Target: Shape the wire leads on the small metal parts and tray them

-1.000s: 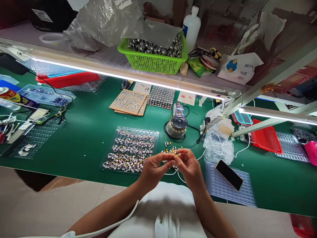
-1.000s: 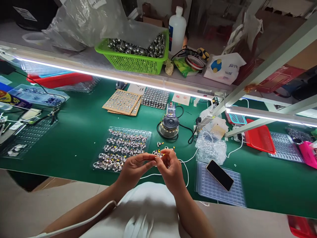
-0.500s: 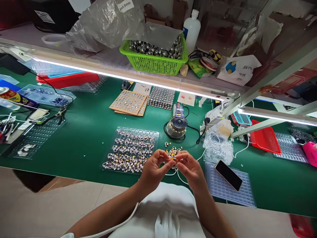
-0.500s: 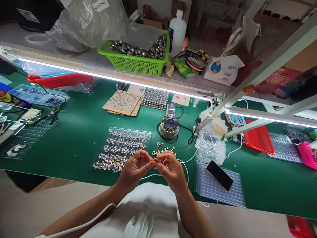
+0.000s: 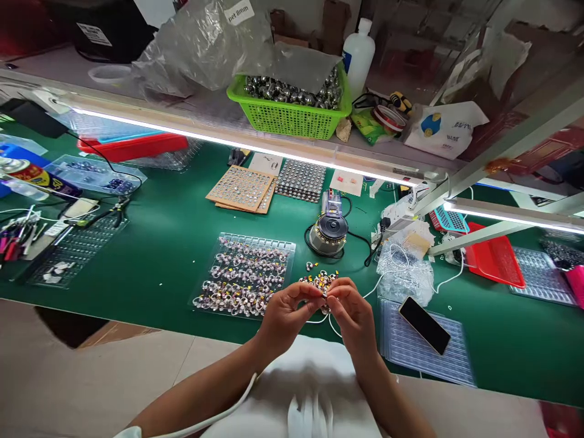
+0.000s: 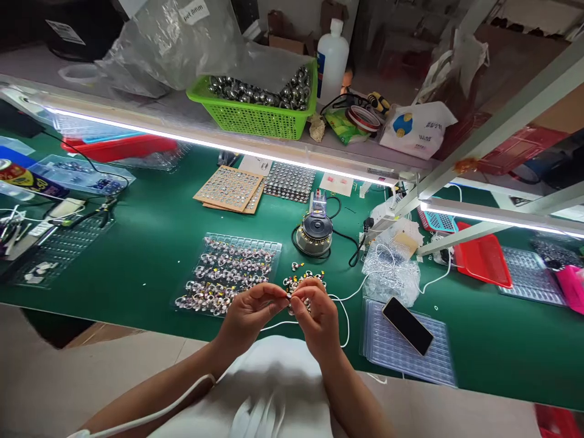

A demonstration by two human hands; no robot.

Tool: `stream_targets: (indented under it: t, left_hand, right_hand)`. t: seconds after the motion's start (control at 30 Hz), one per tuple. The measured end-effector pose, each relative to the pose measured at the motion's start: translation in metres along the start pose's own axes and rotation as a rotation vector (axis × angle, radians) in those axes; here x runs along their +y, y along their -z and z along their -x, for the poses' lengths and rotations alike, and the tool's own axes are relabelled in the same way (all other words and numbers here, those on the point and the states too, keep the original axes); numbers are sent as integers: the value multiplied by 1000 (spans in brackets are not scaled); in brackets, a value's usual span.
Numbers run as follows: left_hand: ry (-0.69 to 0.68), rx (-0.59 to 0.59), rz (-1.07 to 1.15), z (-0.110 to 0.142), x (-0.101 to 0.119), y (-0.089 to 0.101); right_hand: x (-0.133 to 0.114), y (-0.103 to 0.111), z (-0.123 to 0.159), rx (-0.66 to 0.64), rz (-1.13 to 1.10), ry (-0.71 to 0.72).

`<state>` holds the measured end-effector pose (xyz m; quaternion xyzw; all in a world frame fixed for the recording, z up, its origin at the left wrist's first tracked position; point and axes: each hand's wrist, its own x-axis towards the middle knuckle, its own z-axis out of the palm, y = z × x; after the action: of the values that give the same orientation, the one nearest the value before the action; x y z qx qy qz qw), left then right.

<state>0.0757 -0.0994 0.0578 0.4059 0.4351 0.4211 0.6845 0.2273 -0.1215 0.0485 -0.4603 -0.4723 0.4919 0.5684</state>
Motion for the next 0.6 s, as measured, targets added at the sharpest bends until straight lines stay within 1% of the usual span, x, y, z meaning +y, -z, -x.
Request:
stream_targets:
  t: [0.1, 0.23, 0.4, 0.47, 0.53, 0.6]
  left_hand:
    - [2, -47, -37, -1, 1, 2]
    - [-6, -173, -105, -3, 1, 7]
    - [-67, -197, -164, -6, 1, 10]
    - [-10, -240, -85, -7, 3, 11]
    - [131, -328, 46, -7, 2, 14]
    - [289, -386, 154, -8, -5, 17]
  right_hand:
    - [-1, 3, 0, -26, 79, 54]
    - [1, 7, -1, -84, 154, 82]
    - [6, 11, 2, -129, 195, 59]
    - [8, 12, 5, -146, 152, 39]
    - [11, 13, 9, -174, 62, 3]
    - [15, 13, 13, -214, -23, -51]
